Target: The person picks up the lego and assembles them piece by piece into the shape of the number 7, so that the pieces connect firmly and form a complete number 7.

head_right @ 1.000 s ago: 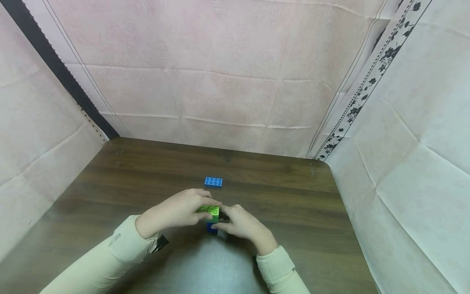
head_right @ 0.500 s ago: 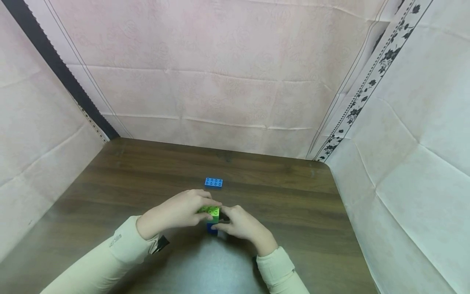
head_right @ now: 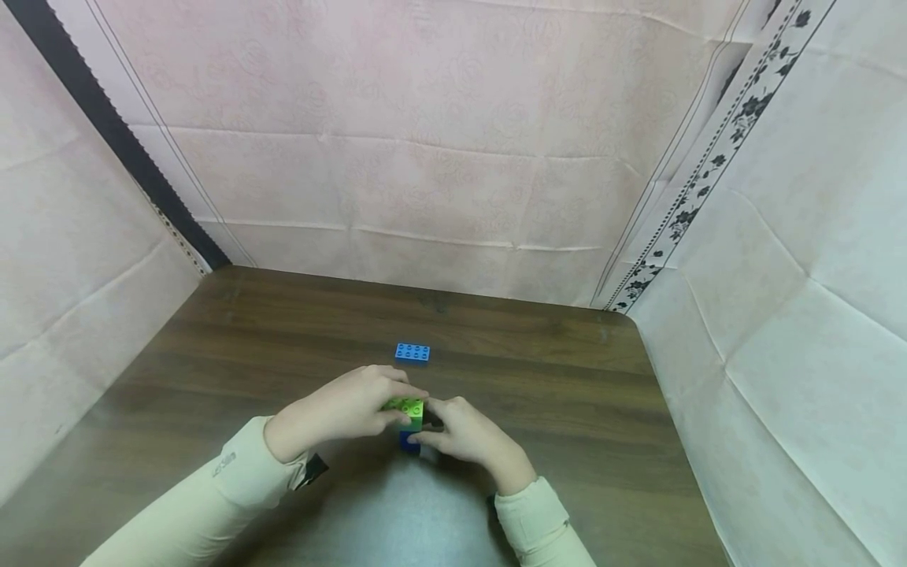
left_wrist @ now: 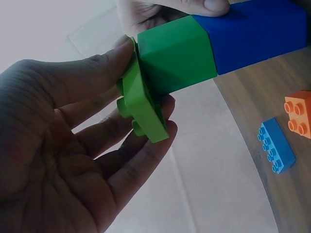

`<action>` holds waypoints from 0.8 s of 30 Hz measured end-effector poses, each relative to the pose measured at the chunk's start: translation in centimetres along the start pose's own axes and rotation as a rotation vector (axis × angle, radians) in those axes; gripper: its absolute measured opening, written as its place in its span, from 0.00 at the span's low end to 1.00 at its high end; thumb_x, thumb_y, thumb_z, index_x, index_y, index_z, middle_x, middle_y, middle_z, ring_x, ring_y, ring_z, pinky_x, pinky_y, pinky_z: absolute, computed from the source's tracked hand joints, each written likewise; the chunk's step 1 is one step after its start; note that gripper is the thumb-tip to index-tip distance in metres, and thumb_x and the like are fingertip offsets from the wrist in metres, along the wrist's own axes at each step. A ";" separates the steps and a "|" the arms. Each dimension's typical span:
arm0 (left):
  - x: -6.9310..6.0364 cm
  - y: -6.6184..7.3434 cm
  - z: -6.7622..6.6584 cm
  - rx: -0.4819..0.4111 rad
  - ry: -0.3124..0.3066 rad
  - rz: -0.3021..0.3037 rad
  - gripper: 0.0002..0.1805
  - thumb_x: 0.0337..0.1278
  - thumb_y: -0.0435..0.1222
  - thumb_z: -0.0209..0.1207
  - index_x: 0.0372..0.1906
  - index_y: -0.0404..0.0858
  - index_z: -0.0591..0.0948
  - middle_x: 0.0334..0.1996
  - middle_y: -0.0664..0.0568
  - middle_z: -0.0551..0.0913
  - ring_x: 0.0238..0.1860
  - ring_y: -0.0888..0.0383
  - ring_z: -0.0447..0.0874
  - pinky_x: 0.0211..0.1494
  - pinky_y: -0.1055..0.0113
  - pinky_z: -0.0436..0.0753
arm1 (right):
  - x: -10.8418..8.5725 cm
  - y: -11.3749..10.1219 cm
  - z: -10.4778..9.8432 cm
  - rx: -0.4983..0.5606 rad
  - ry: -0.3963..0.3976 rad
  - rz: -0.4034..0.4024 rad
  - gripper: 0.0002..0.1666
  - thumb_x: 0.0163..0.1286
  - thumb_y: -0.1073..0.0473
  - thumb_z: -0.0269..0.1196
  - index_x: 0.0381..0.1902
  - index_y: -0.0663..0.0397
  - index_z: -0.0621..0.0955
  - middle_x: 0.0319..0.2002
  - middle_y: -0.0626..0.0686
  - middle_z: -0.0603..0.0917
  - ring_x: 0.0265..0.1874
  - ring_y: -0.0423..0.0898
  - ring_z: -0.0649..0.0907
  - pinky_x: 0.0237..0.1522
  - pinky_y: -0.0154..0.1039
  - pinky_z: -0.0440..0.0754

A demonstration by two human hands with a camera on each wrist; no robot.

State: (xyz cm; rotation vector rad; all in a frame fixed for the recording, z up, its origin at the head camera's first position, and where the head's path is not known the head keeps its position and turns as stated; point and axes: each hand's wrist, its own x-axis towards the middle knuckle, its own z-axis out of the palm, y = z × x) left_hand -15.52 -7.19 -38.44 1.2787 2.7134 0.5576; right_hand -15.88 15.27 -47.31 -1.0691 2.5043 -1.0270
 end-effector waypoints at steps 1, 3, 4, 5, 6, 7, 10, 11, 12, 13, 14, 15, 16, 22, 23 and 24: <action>0.0 0.0 0.0 -0.003 0.000 -0.001 0.20 0.59 0.39 0.70 0.57 0.41 0.85 0.39 0.57 0.84 0.33 0.66 0.74 0.36 0.72 0.77 | 0.0 0.0 0.0 0.000 0.000 0.002 0.20 0.72 0.52 0.66 0.59 0.48 0.78 0.42 0.40 0.86 0.24 0.35 0.78 0.35 0.31 0.81; 0.0 0.0 0.0 -0.005 0.000 -0.003 0.20 0.59 0.39 0.70 0.57 0.41 0.85 0.39 0.57 0.84 0.33 0.66 0.75 0.36 0.72 0.77 | 0.0 0.0 0.0 0.001 0.000 0.003 0.20 0.72 0.52 0.66 0.59 0.48 0.78 0.42 0.40 0.86 0.24 0.35 0.79 0.35 0.31 0.81; 0.0 0.1 0.0 -0.004 0.001 -0.005 0.20 0.59 0.39 0.70 0.57 0.41 0.85 0.39 0.57 0.84 0.33 0.66 0.75 0.36 0.72 0.77 | 0.0 0.0 0.0 0.002 0.000 0.004 0.20 0.72 0.52 0.66 0.58 0.48 0.78 0.42 0.40 0.86 0.25 0.36 0.79 0.36 0.31 0.81; 0.0 0.1 0.0 -0.005 0.001 -0.007 0.20 0.59 0.39 0.70 0.57 0.41 0.85 0.39 0.57 0.84 0.33 0.65 0.75 0.36 0.71 0.77 | 0.0 0.0 0.0 0.004 0.001 0.003 0.20 0.72 0.52 0.66 0.58 0.48 0.78 0.42 0.40 0.86 0.25 0.36 0.80 0.36 0.31 0.81; 0.0 0.1 0.0 -0.006 0.001 -0.009 0.20 0.59 0.39 0.70 0.57 0.41 0.86 0.39 0.57 0.84 0.34 0.65 0.75 0.36 0.71 0.77 | 0.0 0.1 0.0 0.005 0.001 0.003 0.19 0.72 0.52 0.66 0.58 0.48 0.78 0.42 0.40 0.86 0.26 0.36 0.80 0.36 0.31 0.81; 0.1 0.1 0.0 -0.006 0.001 -0.010 0.20 0.59 0.39 0.70 0.57 0.41 0.86 0.39 0.57 0.84 0.34 0.65 0.75 0.36 0.71 0.77 | 0.0 0.1 0.0 0.007 0.001 0.004 0.19 0.72 0.52 0.66 0.58 0.48 0.78 0.42 0.40 0.86 0.26 0.36 0.80 0.36 0.31 0.81; 0.1 0.2 0.1 -0.013 0.000 -0.015 0.20 0.59 0.39 0.70 0.57 0.41 0.86 0.40 0.56 0.84 0.34 0.65 0.76 0.36 0.71 0.77 | 0.0 0.1 0.0 0.008 0.000 0.007 0.19 0.72 0.52 0.66 0.58 0.47 0.78 0.42 0.40 0.86 0.24 0.34 0.79 0.35 0.31 0.81; 0.1 0.1 0.1 -0.019 -0.001 -0.016 0.20 0.59 0.39 0.70 0.57 0.41 0.86 0.40 0.56 0.84 0.34 0.65 0.76 0.36 0.72 0.78 | 0.0 0.1 0.0 0.008 -0.001 0.009 0.19 0.72 0.52 0.66 0.58 0.48 0.78 0.41 0.40 0.86 0.23 0.34 0.78 0.34 0.31 0.81; 0.1 0.1 0.1 -0.026 -0.003 -0.019 0.20 0.59 0.39 0.70 0.57 0.41 0.86 0.40 0.56 0.84 0.34 0.65 0.76 0.36 0.72 0.77 | 0.0 0.1 0.1 0.007 -0.002 0.012 0.20 0.72 0.52 0.66 0.58 0.48 0.78 0.41 0.40 0.86 0.23 0.33 0.78 0.34 0.31 0.81; 0.2 0.0 0.1 -0.037 -0.004 -0.023 0.20 0.59 0.39 0.70 0.57 0.41 0.86 0.40 0.56 0.84 0.34 0.65 0.76 0.36 0.72 0.77 | 0.0 0.1 0.1 0.008 -0.004 0.013 0.20 0.72 0.52 0.66 0.59 0.48 0.78 0.41 0.40 0.86 0.22 0.33 0.77 0.34 0.31 0.81; 0.2 0.0 0.2 -0.050 -0.006 -0.028 0.20 0.59 0.39 0.70 0.57 0.41 0.85 0.40 0.56 0.84 0.34 0.65 0.76 0.36 0.72 0.77 | 0.0 0.1 0.1 0.008 -0.005 0.015 0.20 0.72 0.52 0.66 0.59 0.48 0.78 0.41 0.41 0.86 0.22 0.33 0.77 0.34 0.31 0.80; 0.2 -0.1 0.2 -0.064 -0.007 -0.034 0.20 0.59 0.39 0.70 0.57 0.41 0.85 0.40 0.57 0.84 0.33 0.64 0.76 0.36 0.72 0.77 | 0.0 0.1 0.1 0.009 -0.006 0.016 0.20 0.72 0.52 0.66 0.59 0.48 0.78 0.41 0.41 0.86 0.22 0.33 0.77 0.34 0.31 0.81; 0.2 -0.1 0.2 -0.076 -0.008 -0.039 0.20 0.59 0.38 0.70 0.57 0.41 0.85 0.40 0.57 0.84 0.33 0.65 0.75 0.36 0.72 0.77 | 0.0 0.1 0.1 0.009 -0.007 0.016 0.21 0.72 0.52 0.66 0.60 0.48 0.78 0.41 0.41 0.86 0.22 0.33 0.77 0.34 0.31 0.81; 0.3 -0.2 0.3 -0.098 -0.013 -0.058 0.20 0.59 0.38 0.70 0.57 0.42 0.86 0.40 0.57 0.85 0.32 0.65 0.75 0.35 0.72 0.77 | 0.0 0.0 0.0 0.010 -0.002 0.010 0.20 0.72 0.52 0.66 0.58 0.49 0.78 0.40 0.42 0.86 0.24 0.34 0.78 0.35 0.31 0.81; 0.3 -0.1 0.3 -0.095 -0.015 -0.061 0.20 0.59 0.38 0.70 0.57 0.41 0.86 0.40 0.56 0.85 0.33 0.65 0.75 0.36 0.72 0.77 | 0.0 0.0 0.0 0.011 -0.001 0.009 0.20 0.72 0.52 0.66 0.58 0.49 0.78 0.40 0.42 0.86 0.24 0.34 0.78 0.35 0.31 0.81; 0.3 -0.1 0.3 -0.093 -0.016 -0.064 0.20 0.59 0.38 0.70 0.57 0.41 0.86 0.41 0.56 0.85 0.33 0.65 0.75 0.36 0.72 0.77 | 0.0 0.1 0.0 0.011 -0.002 0.008 0.19 0.72 0.52 0.66 0.58 0.49 0.78 0.40 0.42 0.86 0.24 0.34 0.78 0.35 0.31 0.80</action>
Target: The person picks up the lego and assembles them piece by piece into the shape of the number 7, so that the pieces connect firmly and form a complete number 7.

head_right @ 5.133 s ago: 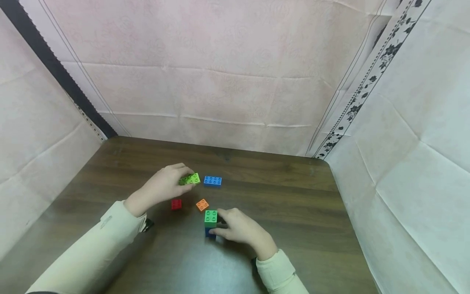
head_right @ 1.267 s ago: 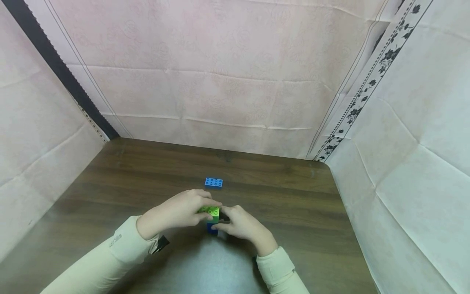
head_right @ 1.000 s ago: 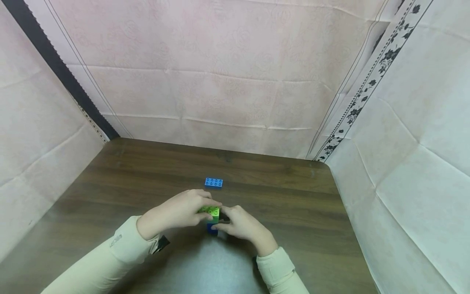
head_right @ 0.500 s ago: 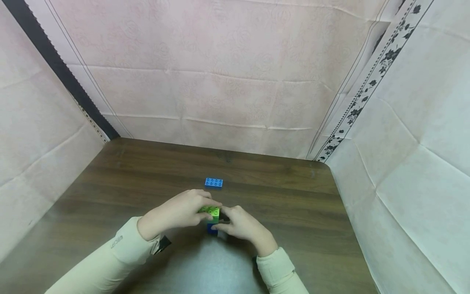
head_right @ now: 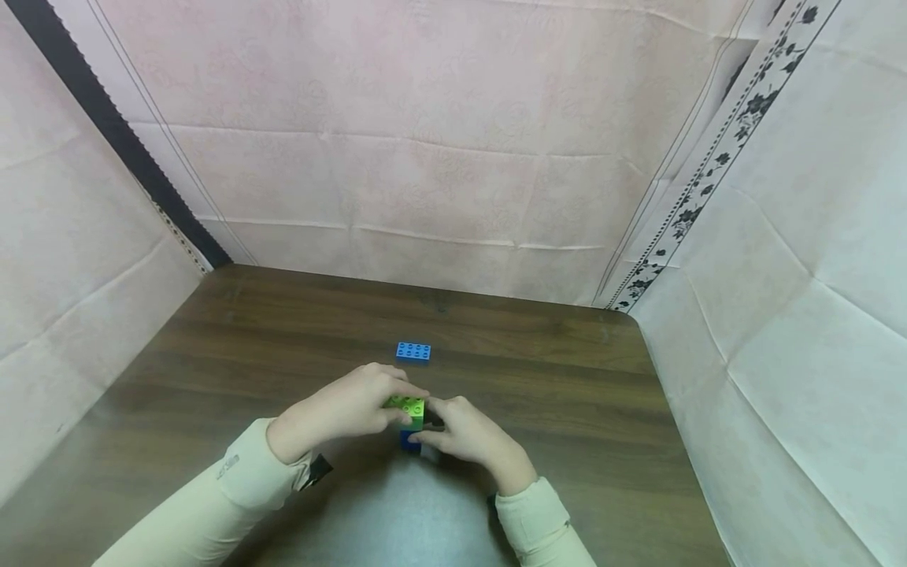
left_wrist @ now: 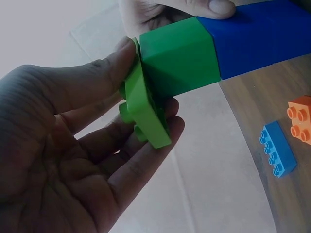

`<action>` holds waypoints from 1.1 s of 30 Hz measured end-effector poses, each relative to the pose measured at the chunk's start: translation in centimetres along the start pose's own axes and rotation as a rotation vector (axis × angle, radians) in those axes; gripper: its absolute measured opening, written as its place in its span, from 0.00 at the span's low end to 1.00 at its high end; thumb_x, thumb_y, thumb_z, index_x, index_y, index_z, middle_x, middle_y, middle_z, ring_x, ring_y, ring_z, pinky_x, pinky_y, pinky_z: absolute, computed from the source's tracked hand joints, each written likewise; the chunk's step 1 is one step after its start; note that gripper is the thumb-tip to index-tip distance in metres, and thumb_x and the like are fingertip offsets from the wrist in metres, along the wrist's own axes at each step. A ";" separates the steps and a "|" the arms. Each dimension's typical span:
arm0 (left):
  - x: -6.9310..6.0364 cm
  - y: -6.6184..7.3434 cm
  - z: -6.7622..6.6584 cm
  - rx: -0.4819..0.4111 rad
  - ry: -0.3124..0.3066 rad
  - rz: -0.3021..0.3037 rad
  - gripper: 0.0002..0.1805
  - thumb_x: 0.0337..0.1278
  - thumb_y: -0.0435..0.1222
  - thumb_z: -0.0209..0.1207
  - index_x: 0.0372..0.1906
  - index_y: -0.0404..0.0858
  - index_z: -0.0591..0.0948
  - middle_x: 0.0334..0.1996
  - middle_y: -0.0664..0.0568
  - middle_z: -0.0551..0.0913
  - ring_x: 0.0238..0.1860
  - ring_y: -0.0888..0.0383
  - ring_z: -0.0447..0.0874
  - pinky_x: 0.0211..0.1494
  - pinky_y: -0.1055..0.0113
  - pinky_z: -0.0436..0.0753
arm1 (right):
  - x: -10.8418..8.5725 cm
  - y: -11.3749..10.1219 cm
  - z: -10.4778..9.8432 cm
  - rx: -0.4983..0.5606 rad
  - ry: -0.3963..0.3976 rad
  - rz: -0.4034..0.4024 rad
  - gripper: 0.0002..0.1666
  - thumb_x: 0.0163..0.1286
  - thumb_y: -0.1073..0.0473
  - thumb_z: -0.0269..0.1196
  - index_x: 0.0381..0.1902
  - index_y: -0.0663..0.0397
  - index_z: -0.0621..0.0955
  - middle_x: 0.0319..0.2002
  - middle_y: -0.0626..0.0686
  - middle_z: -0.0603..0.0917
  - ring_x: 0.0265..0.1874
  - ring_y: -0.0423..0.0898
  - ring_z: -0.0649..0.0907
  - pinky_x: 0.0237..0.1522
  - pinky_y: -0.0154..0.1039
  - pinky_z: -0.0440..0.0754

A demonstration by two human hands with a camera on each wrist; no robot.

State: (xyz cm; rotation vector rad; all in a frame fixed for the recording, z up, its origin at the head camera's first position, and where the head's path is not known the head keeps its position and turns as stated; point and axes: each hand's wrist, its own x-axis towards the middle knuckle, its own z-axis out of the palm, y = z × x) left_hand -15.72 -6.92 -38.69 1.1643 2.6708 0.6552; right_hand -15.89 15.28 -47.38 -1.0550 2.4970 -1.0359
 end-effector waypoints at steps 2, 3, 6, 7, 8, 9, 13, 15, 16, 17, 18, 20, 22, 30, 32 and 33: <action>0.0 0.1 0.0 0.003 -0.003 -0.009 0.20 0.59 0.37 0.70 0.57 0.41 0.86 0.42 0.55 0.86 0.33 0.65 0.75 0.36 0.72 0.78 | 0.0 0.0 0.0 -0.001 -0.001 0.000 0.20 0.72 0.52 0.66 0.58 0.49 0.78 0.39 0.42 0.86 0.23 0.34 0.78 0.34 0.31 0.80; 0.0 0.2 0.0 0.003 -0.004 -0.015 0.20 0.59 0.37 0.70 0.57 0.41 0.86 0.42 0.55 0.86 0.34 0.65 0.75 0.36 0.72 0.78 | 0.0 0.0 0.0 -0.001 -0.001 0.000 0.19 0.72 0.52 0.66 0.58 0.49 0.78 0.39 0.42 0.86 0.23 0.33 0.77 0.34 0.31 0.80; -0.1 0.3 0.0 0.004 -0.005 -0.026 0.20 0.59 0.38 0.70 0.57 0.41 0.86 0.41 0.56 0.85 0.33 0.65 0.75 0.36 0.71 0.77 | 0.0 0.0 0.0 -0.003 0.002 -0.004 0.20 0.72 0.52 0.66 0.58 0.49 0.78 0.40 0.41 0.86 0.23 0.33 0.77 0.35 0.31 0.80; -0.1 0.3 0.0 0.006 -0.004 -0.028 0.20 0.59 0.38 0.70 0.57 0.42 0.85 0.41 0.56 0.85 0.33 0.66 0.75 0.36 0.71 0.77 | 0.0 0.0 0.0 -0.002 0.004 -0.008 0.20 0.72 0.52 0.66 0.58 0.49 0.78 0.40 0.42 0.86 0.23 0.34 0.78 0.35 0.31 0.80; -0.1 0.4 0.0 0.009 -0.003 -0.030 0.21 0.59 0.38 0.70 0.57 0.42 0.85 0.41 0.56 0.85 0.33 0.65 0.75 0.35 0.71 0.77 | 0.0 0.0 0.0 -0.001 0.006 -0.010 0.20 0.72 0.52 0.66 0.58 0.50 0.79 0.40 0.41 0.86 0.24 0.34 0.78 0.35 0.31 0.80; -0.1 0.4 0.0 0.011 -0.002 -0.031 0.21 0.59 0.38 0.70 0.57 0.42 0.85 0.41 0.57 0.85 0.33 0.65 0.74 0.35 0.71 0.77 | 0.0 0.0 0.0 0.000 0.007 -0.010 0.20 0.72 0.52 0.66 0.58 0.50 0.79 0.41 0.41 0.86 0.24 0.34 0.78 0.36 0.31 0.80; -0.2 0.4 0.2 0.019 0.010 -0.033 0.20 0.59 0.38 0.70 0.57 0.42 0.86 0.41 0.57 0.85 0.34 0.65 0.75 0.36 0.71 0.77 | -0.1 0.1 0.1 0.002 0.008 -0.008 0.20 0.72 0.53 0.66 0.59 0.50 0.78 0.41 0.42 0.86 0.24 0.35 0.79 0.36 0.31 0.81; -0.3 0.5 0.3 0.022 0.018 -0.035 0.20 0.59 0.38 0.70 0.57 0.42 0.86 0.43 0.56 0.85 0.35 0.64 0.75 0.37 0.71 0.77 | -0.1 0.1 0.1 0.001 0.007 -0.007 0.20 0.72 0.53 0.66 0.59 0.49 0.78 0.41 0.42 0.86 0.24 0.35 0.79 0.37 0.31 0.81; -0.4 0.5 0.3 0.023 0.022 -0.036 0.20 0.60 0.38 0.70 0.57 0.42 0.85 0.43 0.56 0.85 0.35 0.64 0.75 0.37 0.71 0.77 | -0.1 0.1 0.2 0.000 0.006 -0.008 0.20 0.72 0.52 0.66 0.59 0.49 0.78 0.42 0.41 0.86 0.25 0.35 0.79 0.37 0.31 0.81; -0.4 0.5 0.4 0.025 0.025 -0.037 0.20 0.60 0.38 0.70 0.57 0.43 0.85 0.43 0.56 0.85 0.35 0.64 0.75 0.38 0.71 0.77 | -0.1 0.1 0.1 0.000 0.007 -0.009 0.21 0.72 0.52 0.66 0.59 0.49 0.78 0.42 0.41 0.86 0.25 0.35 0.79 0.37 0.31 0.81; -0.4 0.5 0.4 0.027 0.029 -0.037 0.20 0.60 0.38 0.69 0.57 0.43 0.85 0.44 0.56 0.85 0.36 0.64 0.75 0.38 0.71 0.77 | -0.1 0.1 0.1 -0.001 0.009 -0.011 0.21 0.72 0.52 0.66 0.59 0.49 0.78 0.43 0.41 0.86 0.25 0.35 0.79 0.37 0.31 0.81; -0.5 0.4 0.5 0.027 0.037 -0.036 0.20 0.60 0.38 0.69 0.58 0.43 0.85 0.43 0.56 0.85 0.35 0.64 0.75 0.38 0.71 0.77 | 0.0 0.1 0.1 -0.003 0.013 -0.016 0.21 0.72 0.52 0.66 0.59 0.49 0.78 0.43 0.41 0.86 0.25 0.35 0.79 0.37 0.31 0.81; -0.5 0.5 0.5 0.031 0.041 -0.034 0.20 0.60 0.37 0.69 0.58 0.43 0.85 0.42 0.57 0.84 0.35 0.64 0.75 0.37 0.71 0.77 | 0.0 0.1 0.1 -0.004 0.017 -0.020 0.21 0.72 0.52 0.66 0.59 0.49 0.78 0.42 0.41 0.86 0.25 0.35 0.79 0.36 0.31 0.81; -0.6 0.8 0.5 0.062 0.060 -0.012 0.20 0.59 0.35 0.69 0.57 0.42 0.86 0.38 0.56 0.83 0.32 0.64 0.73 0.35 0.73 0.76 | -0.1 0.1 0.2 0.004 0.019 -0.020 0.19 0.72 0.53 0.66 0.58 0.48 0.78 0.45 0.42 0.86 0.28 0.34 0.81 0.39 0.31 0.82; -0.6 0.8 0.5 0.066 0.063 -0.011 0.19 0.59 0.35 0.69 0.57 0.42 0.86 0.38 0.56 0.83 0.32 0.64 0.72 0.35 0.73 0.76 | 0.0 0.1 0.2 0.006 0.018 -0.019 0.19 0.72 0.53 0.66 0.58 0.48 0.78 0.45 0.42 0.86 0.29 0.34 0.81 0.40 0.31 0.82; -0.6 0.8 0.6 0.068 0.062 -0.011 0.19 0.59 0.35 0.69 0.57 0.42 0.86 0.37 0.56 0.83 0.31 0.64 0.72 0.34 0.73 0.76 | 0.0 0.1 0.2 0.006 0.018 -0.019 0.19 0.72 0.53 0.66 0.58 0.48 0.78 0.45 0.42 0.86 0.30 0.34 0.81 0.40 0.31 0.82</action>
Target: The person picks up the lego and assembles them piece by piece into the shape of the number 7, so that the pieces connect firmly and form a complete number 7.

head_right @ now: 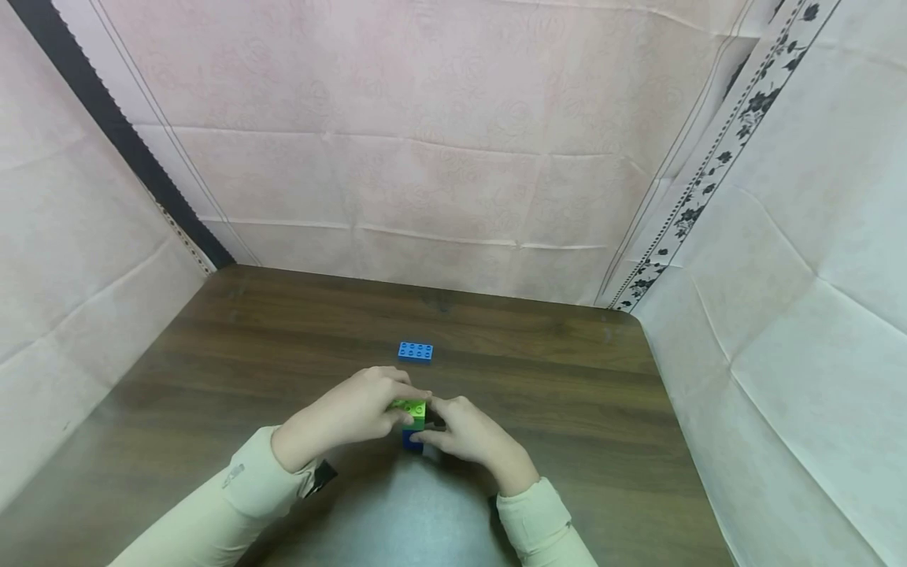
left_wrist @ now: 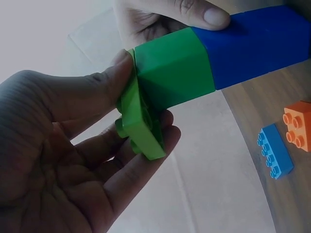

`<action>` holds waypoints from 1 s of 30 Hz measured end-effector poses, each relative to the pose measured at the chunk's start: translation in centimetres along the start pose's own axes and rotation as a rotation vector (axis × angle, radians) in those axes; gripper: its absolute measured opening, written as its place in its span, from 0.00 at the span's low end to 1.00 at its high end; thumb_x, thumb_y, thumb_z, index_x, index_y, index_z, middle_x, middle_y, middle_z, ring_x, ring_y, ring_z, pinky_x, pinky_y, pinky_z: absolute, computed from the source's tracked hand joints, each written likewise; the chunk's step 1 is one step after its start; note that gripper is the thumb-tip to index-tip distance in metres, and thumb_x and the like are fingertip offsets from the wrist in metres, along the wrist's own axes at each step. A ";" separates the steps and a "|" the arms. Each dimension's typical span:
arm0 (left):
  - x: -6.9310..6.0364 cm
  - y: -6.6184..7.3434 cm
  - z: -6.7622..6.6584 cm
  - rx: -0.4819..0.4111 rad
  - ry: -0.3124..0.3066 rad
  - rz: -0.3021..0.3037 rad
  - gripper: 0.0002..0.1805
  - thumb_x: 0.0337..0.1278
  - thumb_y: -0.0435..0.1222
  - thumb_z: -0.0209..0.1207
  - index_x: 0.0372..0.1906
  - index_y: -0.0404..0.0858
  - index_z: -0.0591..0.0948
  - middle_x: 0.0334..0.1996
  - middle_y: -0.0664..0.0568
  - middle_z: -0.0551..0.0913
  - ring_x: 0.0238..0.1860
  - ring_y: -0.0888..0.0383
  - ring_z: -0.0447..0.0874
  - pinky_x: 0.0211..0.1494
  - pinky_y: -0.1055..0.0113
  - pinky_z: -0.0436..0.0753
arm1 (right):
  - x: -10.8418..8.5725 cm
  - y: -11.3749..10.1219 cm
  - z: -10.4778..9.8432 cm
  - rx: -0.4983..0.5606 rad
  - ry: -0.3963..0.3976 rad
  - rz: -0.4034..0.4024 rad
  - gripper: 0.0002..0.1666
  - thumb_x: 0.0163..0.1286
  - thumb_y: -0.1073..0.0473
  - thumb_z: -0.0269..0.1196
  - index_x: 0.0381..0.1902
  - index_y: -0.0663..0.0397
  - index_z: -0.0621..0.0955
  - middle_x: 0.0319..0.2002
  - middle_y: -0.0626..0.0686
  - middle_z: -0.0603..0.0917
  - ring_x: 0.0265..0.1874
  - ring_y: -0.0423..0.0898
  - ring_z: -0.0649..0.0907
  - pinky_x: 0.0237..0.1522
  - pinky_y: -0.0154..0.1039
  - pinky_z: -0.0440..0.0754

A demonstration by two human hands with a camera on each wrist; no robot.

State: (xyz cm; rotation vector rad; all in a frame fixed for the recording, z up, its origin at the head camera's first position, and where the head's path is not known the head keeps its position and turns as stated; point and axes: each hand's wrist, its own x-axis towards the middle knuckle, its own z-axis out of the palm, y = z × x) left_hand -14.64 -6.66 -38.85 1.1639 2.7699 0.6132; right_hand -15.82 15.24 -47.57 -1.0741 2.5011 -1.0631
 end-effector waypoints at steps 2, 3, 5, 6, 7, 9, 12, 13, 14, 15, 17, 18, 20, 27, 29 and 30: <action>0.0 0.0 0.0 0.003 -0.001 0.002 0.19 0.59 0.35 0.69 0.57 0.42 0.86 0.35 0.57 0.82 0.30 0.64 0.71 0.33 0.73 0.76 | 0.0 0.0 0.0 0.000 0.002 -0.005 0.19 0.72 0.53 0.66 0.57 0.48 0.78 0.44 0.42 0.86 0.30 0.35 0.81 0.40 0.31 0.82; 0.1 0.0 0.0 0.006 -0.003 0.001 0.19 0.59 0.35 0.69 0.57 0.42 0.86 0.34 0.57 0.81 0.29 0.64 0.71 0.32 0.73 0.75 | 0.0 0.0 0.0 0.000 0.003 -0.006 0.19 0.72 0.54 0.66 0.58 0.48 0.78 0.44 0.42 0.86 0.30 0.35 0.81 0.39 0.31 0.82; 0.1 0.1 -0.1 0.011 -0.009 0.000 0.19 0.59 0.35 0.70 0.57 0.42 0.86 0.33 0.58 0.80 0.28 0.63 0.70 0.31 0.73 0.75 | 0.0 0.0 0.0 0.001 0.003 -0.006 0.18 0.72 0.54 0.66 0.57 0.48 0.79 0.43 0.41 0.85 0.30 0.36 0.82 0.39 0.31 0.82; 0.1 0.1 -0.1 0.013 -0.010 -0.001 0.19 0.59 0.35 0.70 0.57 0.42 0.86 0.32 0.58 0.79 0.28 0.63 0.70 0.31 0.73 0.75 | 0.0 0.0 0.0 0.001 0.002 -0.006 0.18 0.72 0.54 0.66 0.57 0.48 0.79 0.42 0.41 0.85 0.30 0.36 0.81 0.39 0.31 0.82; 0.1 0.1 -0.1 0.014 -0.011 -0.002 0.20 0.59 0.35 0.70 0.56 0.42 0.86 0.33 0.58 0.80 0.28 0.63 0.70 0.31 0.73 0.75 | 0.0 0.0 0.1 0.004 0.001 -0.006 0.18 0.72 0.54 0.66 0.57 0.48 0.79 0.42 0.41 0.85 0.29 0.36 0.81 0.38 0.31 0.82; 0.1 0.1 0.0 0.022 -0.010 -0.001 0.20 0.58 0.35 0.70 0.57 0.42 0.86 0.33 0.57 0.80 0.28 0.63 0.70 0.31 0.73 0.75 | 0.0 0.0 0.1 0.003 -0.002 -0.003 0.19 0.72 0.54 0.66 0.58 0.48 0.79 0.42 0.41 0.85 0.29 0.36 0.81 0.38 0.31 0.82; 0.1 0.2 0.0 0.043 -0.004 0.010 0.20 0.58 0.36 0.70 0.57 0.42 0.86 0.34 0.56 0.81 0.29 0.63 0.70 0.32 0.74 0.75 | 0.0 -0.1 0.0 -0.001 -0.001 -0.005 0.20 0.72 0.54 0.66 0.59 0.49 0.79 0.42 0.42 0.85 0.26 0.36 0.80 0.36 0.31 0.81; 0.1 0.2 0.0 0.050 -0.003 0.015 0.21 0.58 0.36 0.70 0.57 0.42 0.86 0.34 0.56 0.80 0.29 0.63 0.70 0.32 0.74 0.75 | 0.0 -0.1 0.0 -0.004 0.002 -0.008 0.20 0.72 0.54 0.66 0.59 0.49 0.79 0.42 0.42 0.86 0.26 0.36 0.80 0.36 0.31 0.81; 0.1 0.2 0.0 0.059 -0.001 0.021 0.21 0.58 0.36 0.70 0.57 0.42 0.86 0.35 0.56 0.80 0.29 0.63 0.70 0.32 0.74 0.75 | 0.0 -0.1 0.0 -0.007 0.003 -0.010 0.20 0.72 0.54 0.66 0.59 0.50 0.79 0.42 0.42 0.86 0.25 0.36 0.80 0.35 0.31 0.81; 0.1 0.2 0.0 0.066 -0.001 0.024 0.21 0.58 0.36 0.71 0.58 0.42 0.85 0.35 0.56 0.80 0.29 0.63 0.70 0.32 0.74 0.75 | 0.0 -0.1 0.0 -0.011 0.005 -0.016 0.20 0.72 0.54 0.66 0.59 0.50 0.79 0.42 0.43 0.86 0.25 0.36 0.80 0.35 0.31 0.81; 0.0 0.2 0.0 0.075 -0.002 0.026 0.22 0.58 0.37 0.71 0.58 0.42 0.85 0.35 0.56 0.80 0.29 0.63 0.70 0.32 0.74 0.75 | 0.1 -0.1 0.0 -0.013 0.005 -0.021 0.20 0.72 0.54 0.66 0.58 0.51 0.79 0.42 0.43 0.86 0.26 0.37 0.80 0.36 0.30 0.81; 0.0 0.2 0.0 0.079 -0.003 0.026 0.22 0.58 0.37 0.71 0.59 0.42 0.85 0.35 0.57 0.80 0.29 0.63 0.69 0.32 0.74 0.74 | 0.1 0.0 0.0 -0.015 0.005 -0.024 0.20 0.72 0.54 0.66 0.58 0.51 0.79 0.42 0.44 0.86 0.27 0.37 0.80 0.36 0.31 0.81; 0.0 0.2 -0.1 0.079 -0.005 0.028 0.22 0.58 0.37 0.71 0.59 0.42 0.84 0.35 0.57 0.80 0.29 0.63 0.69 0.32 0.74 0.74 | 0.1 -0.1 0.0 -0.018 0.005 -0.025 0.20 0.71 0.54 0.66 0.58 0.51 0.79 0.42 0.44 0.86 0.27 0.37 0.80 0.36 0.31 0.81; -0.1 -0.1 0.0 0.074 0.008 0.042 0.22 0.58 0.37 0.71 0.59 0.42 0.85 0.34 0.57 0.80 0.29 0.63 0.69 0.31 0.74 0.74 | 0.1 -0.2 0.0 -0.006 -0.001 -0.009 0.20 0.71 0.55 0.66 0.59 0.50 0.79 0.43 0.43 0.86 0.29 0.36 0.81 0.39 0.30 0.82; -0.1 -0.2 0.1 0.063 0.012 0.043 0.22 0.58 0.37 0.71 0.59 0.42 0.85 0.35 0.56 0.81 0.29 0.63 0.69 0.32 0.74 0.74 | 0.1 -0.2 -0.1 -0.008 -0.003 -0.009 0.21 0.72 0.54 0.66 0.60 0.50 0.78 0.43 0.43 0.86 0.28 0.35 0.80 0.38 0.30 0.82; -0.1 -0.2 0.1 0.056 0.016 0.045 0.22 0.58 0.37 0.71 0.59 0.42 0.85 0.36 0.56 0.81 0.29 0.64 0.69 0.32 0.74 0.74 | 0.1 -0.2 -0.1 -0.013 -0.004 -0.010 0.22 0.72 0.54 0.66 0.61 0.50 0.78 0.43 0.43 0.86 0.27 0.35 0.80 0.37 0.30 0.81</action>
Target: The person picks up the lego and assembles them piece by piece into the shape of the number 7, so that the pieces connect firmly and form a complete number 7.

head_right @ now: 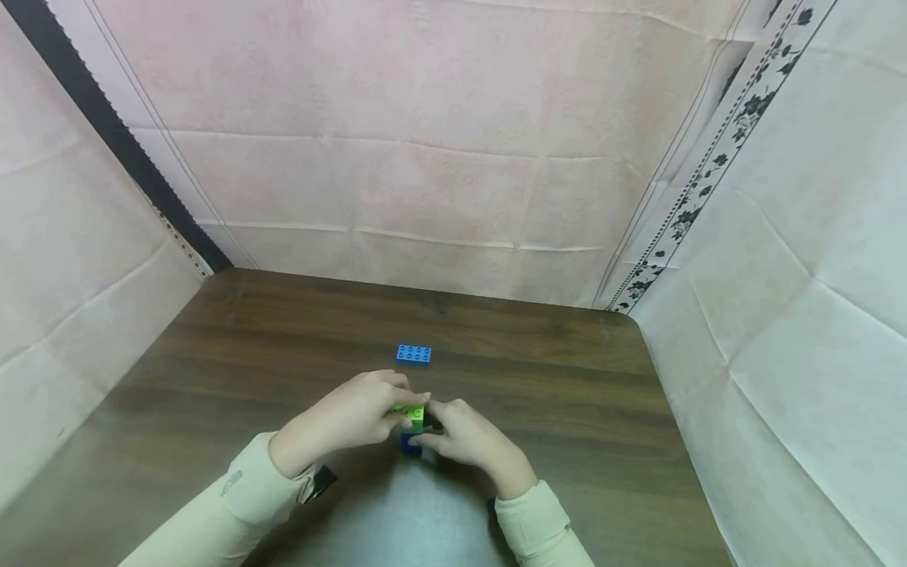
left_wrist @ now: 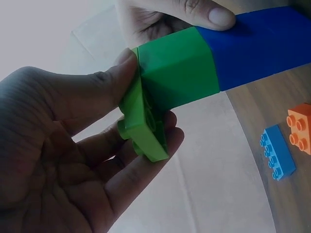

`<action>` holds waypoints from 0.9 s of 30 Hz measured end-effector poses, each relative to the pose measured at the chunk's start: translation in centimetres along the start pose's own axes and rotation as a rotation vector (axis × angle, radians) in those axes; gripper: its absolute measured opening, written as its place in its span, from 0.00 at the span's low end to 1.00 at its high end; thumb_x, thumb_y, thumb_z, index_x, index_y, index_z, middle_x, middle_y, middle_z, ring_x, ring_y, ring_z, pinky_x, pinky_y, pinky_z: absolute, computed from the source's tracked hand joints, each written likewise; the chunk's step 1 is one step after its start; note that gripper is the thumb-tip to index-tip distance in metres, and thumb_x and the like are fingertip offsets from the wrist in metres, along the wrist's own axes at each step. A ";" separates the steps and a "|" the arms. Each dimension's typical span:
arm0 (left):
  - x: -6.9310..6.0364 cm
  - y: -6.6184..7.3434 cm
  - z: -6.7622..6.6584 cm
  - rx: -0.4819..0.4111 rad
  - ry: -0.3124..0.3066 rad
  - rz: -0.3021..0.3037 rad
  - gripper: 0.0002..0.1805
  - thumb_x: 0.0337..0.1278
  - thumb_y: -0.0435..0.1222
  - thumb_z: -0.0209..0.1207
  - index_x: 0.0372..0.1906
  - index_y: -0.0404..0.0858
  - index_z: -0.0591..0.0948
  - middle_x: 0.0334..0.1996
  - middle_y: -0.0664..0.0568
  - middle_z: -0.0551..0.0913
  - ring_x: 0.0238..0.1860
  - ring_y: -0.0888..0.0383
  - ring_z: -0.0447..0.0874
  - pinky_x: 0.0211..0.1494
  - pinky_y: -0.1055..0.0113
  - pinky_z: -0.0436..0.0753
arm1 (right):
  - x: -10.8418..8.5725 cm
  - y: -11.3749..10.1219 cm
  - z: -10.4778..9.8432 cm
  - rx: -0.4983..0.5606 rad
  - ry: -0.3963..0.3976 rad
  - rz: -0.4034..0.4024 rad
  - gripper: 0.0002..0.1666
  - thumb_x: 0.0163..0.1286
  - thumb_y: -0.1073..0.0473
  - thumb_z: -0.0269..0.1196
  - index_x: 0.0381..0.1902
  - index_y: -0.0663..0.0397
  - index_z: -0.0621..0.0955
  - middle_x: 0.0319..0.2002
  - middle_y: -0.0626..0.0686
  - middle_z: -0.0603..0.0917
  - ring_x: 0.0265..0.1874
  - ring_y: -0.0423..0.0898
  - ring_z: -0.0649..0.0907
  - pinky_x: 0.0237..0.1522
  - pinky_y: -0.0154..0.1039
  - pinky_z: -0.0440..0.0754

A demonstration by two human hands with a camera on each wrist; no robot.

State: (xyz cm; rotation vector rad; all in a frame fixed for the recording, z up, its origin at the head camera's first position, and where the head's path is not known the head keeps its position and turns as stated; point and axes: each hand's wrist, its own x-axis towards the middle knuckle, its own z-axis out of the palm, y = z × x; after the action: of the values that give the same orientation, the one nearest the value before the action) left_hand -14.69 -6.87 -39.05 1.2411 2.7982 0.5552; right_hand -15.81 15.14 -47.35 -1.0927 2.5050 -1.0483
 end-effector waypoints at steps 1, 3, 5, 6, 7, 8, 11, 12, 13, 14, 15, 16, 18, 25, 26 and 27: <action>-0.1 0.0 0.1 -0.006 0.003 0.000 0.22 0.58 0.36 0.70 0.59 0.43 0.85 0.36 0.57 0.81 0.30 0.64 0.70 0.32 0.74 0.75 | 0.0 0.0 0.0 -0.001 -0.002 0.000 0.22 0.72 0.54 0.66 0.61 0.50 0.78 0.44 0.43 0.86 0.25 0.35 0.79 0.36 0.30 0.81; -0.2 -0.1 0.1 -0.025 0.011 0.010 0.22 0.58 0.35 0.70 0.58 0.42 0.85 0.36 0.57 0.81 0.30 0.64 0.70 0.32 0.74 0.75 | 0.0 -0.1 0.0 -0.004 -0.002 -0.005 0.23 0.72 0.54 0.66 0.62 0.51 0.77 0.45 0.44 0.86 0.25 0.35 0.79 0.36 0.30 0.81; -0.2 -0.3 0.0 -0.036 0.017 0.025 0.21 0.58 0.35 0.70 0.58 0.42 0.85 0.34 0.58 0.80 0.29 0.65 0.70 0.32 0.74 0.75 | -0.1 -0.1 0.0 -0.003 -0.004 -0.006 0.24 0.72 0.54 0.66 0.63 0.50 0.77 0.46 0.44 0.86 0.25 0.36 0.80 0.37 0.30 0.81; -0.2 -0.3 0.0 -0.037 0.017 0.033 0.21 0.58 0.35 0.70 0.58 0.42 0.85 0.34 0.59 0.80 0.29 0.65 0.69 0.31 0.74 0.74 | -0.1 -0.2 0.0 -0.003 -0.004 -0.005 0.24 0.72 0.54 0.66 0.63 0.50 0.77 0.46 0.44 0.86 0.25 0.36 0.80 0.37 0.30 0.81; -0.2 -0.4 0.0 -0.037 0.014 0.040 0.21 0.59 0.35 0.70 0.58 0.42 0.85 0.33 0.60 0.79 0.29 0.65 0.69 0.31 0.74 0.74 | -0.1 -0.2 -0.1 0.000 -0.004 -0.003 0.24 0.72 0.54 0.66 0.63 0.49 0.77 0.47 0.44 0.86 0.26 0.37 0.81 0.38 0.30 0.81; -0.2 -0.5 -0.1 -0.036 0.011 0.048 0.21 0.59 0.35 0.70 0.58 0.42 0.85 0.32 0.60 0.78 0.29 0.64 0.69 0.31 0.74 0.74 | -0.1 -0.2 -0.1 0.001 -0.005 -0.001 0.23 0.72 0.54 0.66 0.63 0.49 0.77 0.47 0.44 0.86 0.27 0.38 0.81 0.39 0.30 0.81; -0.2 -0.9 0.0 -0.047 -0.008 0.062 0.21 0.62 0.38 0.69 0.60 0.43 0.84 0.35 0.60 0.80 0.31 0.63 0.72 0.33 0.74 0.75 | -0.1 -0.2 -0.1 0.002 -0.012 0.010 0.23 0.72 0.53 0.66 0.62 0.47 0.77 0.46 0.43 0.86 0.28 0.39 0.82 0.39 0.30 0.82; -0.3 -1.1 0.0 -0.056 -0.013 0.065 0.21 0.63 0.39 0.68 0.61 0.43 0.83 0.37 0.59 0.81 0.32 0.62 0.74 0.34 0.73 0.76 | -0.1 -0.2 -0.1 0.001 -0.014 0.013 0.23 0.72 0.53 0.66 0.62 0.47 0.77 0.47 0.43 0.86 0.28 0.39 0.82 0.39 0.30 0.82; -0.3 -1.3 0.0 -0.068 -0.015 0.069 0.22 0.64 0.40 0.67 0.62 0.44 0.83 0.40 0.59 0.82 0.34 0.62 0.76 0.36 0.73 0.77 | -0.1 -0.2 -0.1 -0.002 -0.015 0.016 0.23 0.72 0.53 0.66 0.62 0.47 0.77 0.46 0.43 0.86 0.28 0.39 0.82 0.39 0.31 0.82; -0.4 -1.5 0.0 -0.077 -0.017 0.071 0.23 0.65 0.41 0.66 0.64 0.45 0.81 0.44 0.58 0.83 0.37 0.62 0.77 0.39 0.72 0.78 | -0.1 -0.2 -0.1 -0.004 -0.015 0.017 0.22 0.72 0.53 0.66 0.62 0.47 0.77 0.47 0.43 0.86 0.30 0.38 0.83 0.41 0.31 0.82; -0.5 -1.7 0.1 -0.086 -0.014 0.072 0.24 0.65 0.42 0.66 0.65 0.46 0.80 0.47 0.58 0.84 0.39 0.62 0.78 0.41 0.71 0.79 | -0.1 -0.2 -0.1 -0.009 -0.016 0.020 0.22 0.72 0.53 0.66 0.61 0.47 0.77 0.47 0.43 0.86 0.31 0.37 0.83 0.42 0.31 0.82; -0.6 -1.9 0.0 -0.095 -0.008 0.073 0.25 0.66 0.43 0.65 0.66 0.47 0.79 0.49 0.58 0.84 0.41 0.63 0.79 0.43 0.70 0.79 | 0.0 -0.2 -0.1 -0.013 -0.016 0.022 0.22 0.72 0.52 0.66 0.61 0.48 0.77 0.47 0.43 0.86 0.31 0.37 0.83 0.43 0.31 0.82; -0.8 -2.3 0.0 -0.095 0.014 0.080 0.26 0.67 0.45 0.64 0.68 0.49 0.78 0.51 0.58 0.84 0.43 0.64 0.79 0.45 0.69 0.80 | 0.0 -0.2 -0.1 -0.020 -0.017 0.028 0.22 0.72 0.52 0.66 0.61 0.47 0.77 0.47 0.42 0.86 0.32 0.35 0.82 0.45 0.32 0.82; -1.8 -3.3 -0.9 -0.023 0.095 0.058 0.21 0.68 0.46 0.63 0.63 0.50 0.81 0.52 0.58 0.85 0.48 0.61 0.81 0.46 0.63 0.82 | 0.1 -0.2 -0.1 -0.045 -0.017 0.057 0.21 0.71 0.50 0.66 0.58 0.48 0.78 0.42 0.41 0.86 0.31 0.35 0.81 0.42 0.31 0.82; -1.9 -3.4 -1.0 -0.020 0.099 0.049 0.21 0.68 0.46 0.63 0.63 0.51 0.82 0.53 0.57 0.85 0.49 0.60 0.81 0.47 0.61 0.82 | 0.1 -0.2 -0.1 -0.047 -0.017 0.061 0.21 0.71 0.49 0.66 0.58 0.48 0.79 0.41 0.41 0.86 0.29 0.36 0.80 0.41 0.31 0.81; -2.0 -3.6 -1.1 -0.017 0.101 0.039 0.21 0.68 0.47 0.62 0.63 0.51 0.81 0.54 0.57 0.85 0.50 0.60 0.81 0.48 0.60 0.82 | 0.1 -0.2 0.0 -0.049 -0.017 0.064 0.20 0.71 0.49 0.66 0.58 0.48 0.79 0.41 0.41 0.86 0.28 0.37 0.80 0.40 0.31 0.81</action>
State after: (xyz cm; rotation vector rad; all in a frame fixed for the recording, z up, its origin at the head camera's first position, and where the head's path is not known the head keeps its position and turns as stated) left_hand -16.06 -10.87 -39.47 1.3030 2.8494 0.6612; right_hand -15.78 14.97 -47.16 -1.0233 2.5471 -0.9615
